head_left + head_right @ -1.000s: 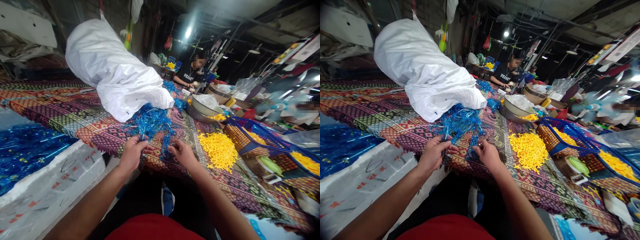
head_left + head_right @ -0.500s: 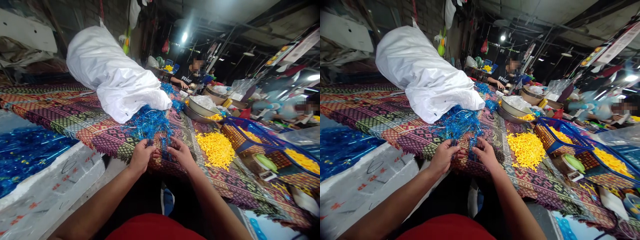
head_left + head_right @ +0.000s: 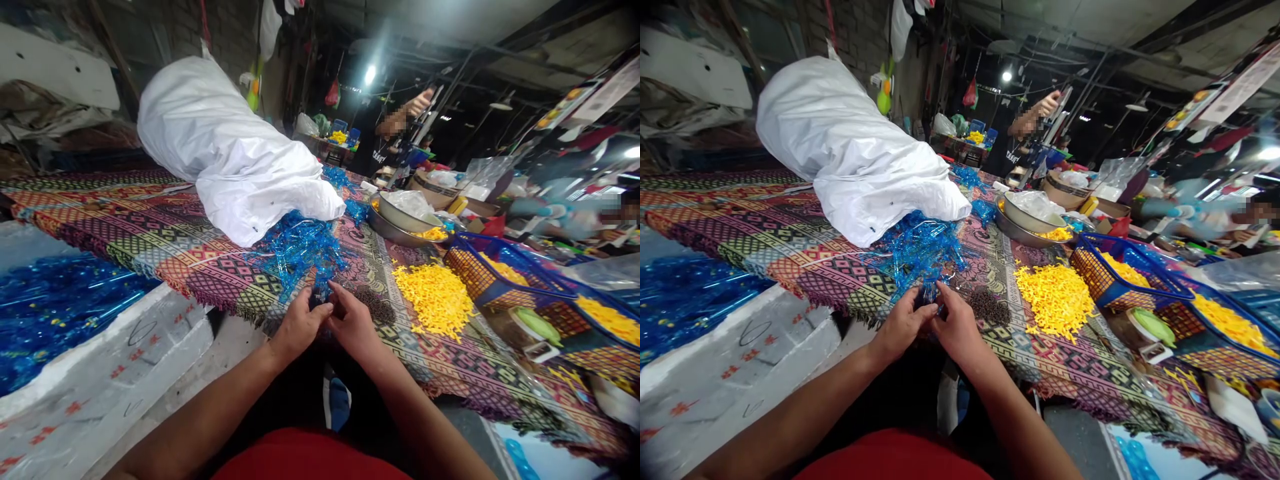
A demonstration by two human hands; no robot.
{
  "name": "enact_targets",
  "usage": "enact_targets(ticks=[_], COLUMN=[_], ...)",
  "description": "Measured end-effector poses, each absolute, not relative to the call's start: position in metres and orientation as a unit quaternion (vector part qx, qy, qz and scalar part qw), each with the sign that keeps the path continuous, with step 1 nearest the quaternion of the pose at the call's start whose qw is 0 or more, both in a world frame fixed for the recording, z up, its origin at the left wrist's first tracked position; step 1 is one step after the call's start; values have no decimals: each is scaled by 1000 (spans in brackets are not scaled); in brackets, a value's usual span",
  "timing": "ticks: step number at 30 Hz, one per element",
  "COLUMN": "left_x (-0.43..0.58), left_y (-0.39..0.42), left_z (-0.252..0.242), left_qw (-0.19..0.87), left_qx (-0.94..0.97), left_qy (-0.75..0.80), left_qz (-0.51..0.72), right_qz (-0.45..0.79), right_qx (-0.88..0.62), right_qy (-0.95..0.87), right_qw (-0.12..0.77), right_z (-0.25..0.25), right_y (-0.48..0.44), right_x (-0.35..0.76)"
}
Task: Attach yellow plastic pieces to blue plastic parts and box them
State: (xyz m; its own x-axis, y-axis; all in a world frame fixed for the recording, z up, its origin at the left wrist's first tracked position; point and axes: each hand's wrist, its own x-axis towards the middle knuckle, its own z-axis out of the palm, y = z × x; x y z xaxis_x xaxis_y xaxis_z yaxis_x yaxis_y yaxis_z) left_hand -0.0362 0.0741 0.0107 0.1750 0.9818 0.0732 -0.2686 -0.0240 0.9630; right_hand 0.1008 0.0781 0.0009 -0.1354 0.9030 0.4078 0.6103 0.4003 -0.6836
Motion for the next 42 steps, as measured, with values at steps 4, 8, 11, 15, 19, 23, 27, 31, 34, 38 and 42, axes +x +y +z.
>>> enact_targets(ticks=[4, 8, 11, 15, 19, 23, 27, 31, 34, 38, 42], left_x=[-36, -41, -50, -59, -59, -58, -56, -52, -50, -52, -61], left_y=[71, 69, 70, 71, 72, 71, 71, 69, 68, 71, 77], left_z=[5, -1, -1, 2, 2, 1, 2, 3, 4, 5, 7], left_qw=[676, 722, 722, 693, 685, 695, 701, 701, 696, 653, 626], left_qx=[435, 355, 311, 308, 324, 310, 309, 308, 302, 298, 292], left_qy=[331, 308, 322, 341, 342, 326, 307, 307, 313, 345, 376], left_qz=[493, 508, 527, 555, 556, 560, 565, 566, 572, 605, 618], right_qz=[150, 220, 225, 113, 74, 173, 213, 229, 227, 176, 167], right_qx=[-500, -469, -550, -624, -633, -604, -557, -530, -546, -566, -544], right_qy=[-763, -784, -727, -734, -744, -713, -698, -695, -688, -717, -765], right_qw=[382, 341, 345, 242, 202, 313, 396, 428, 421, 366, 303], right_z=[9, 16, 11, -1, -8, -10, -9, -9, -12, -12, 0], right_y=[72, 80, 98, 122, 131, 128, 113, 103, 107, 119, 145], right_x=[95, 107, 123, 131, 123, 126, 130, 130, 127, 110, 105])
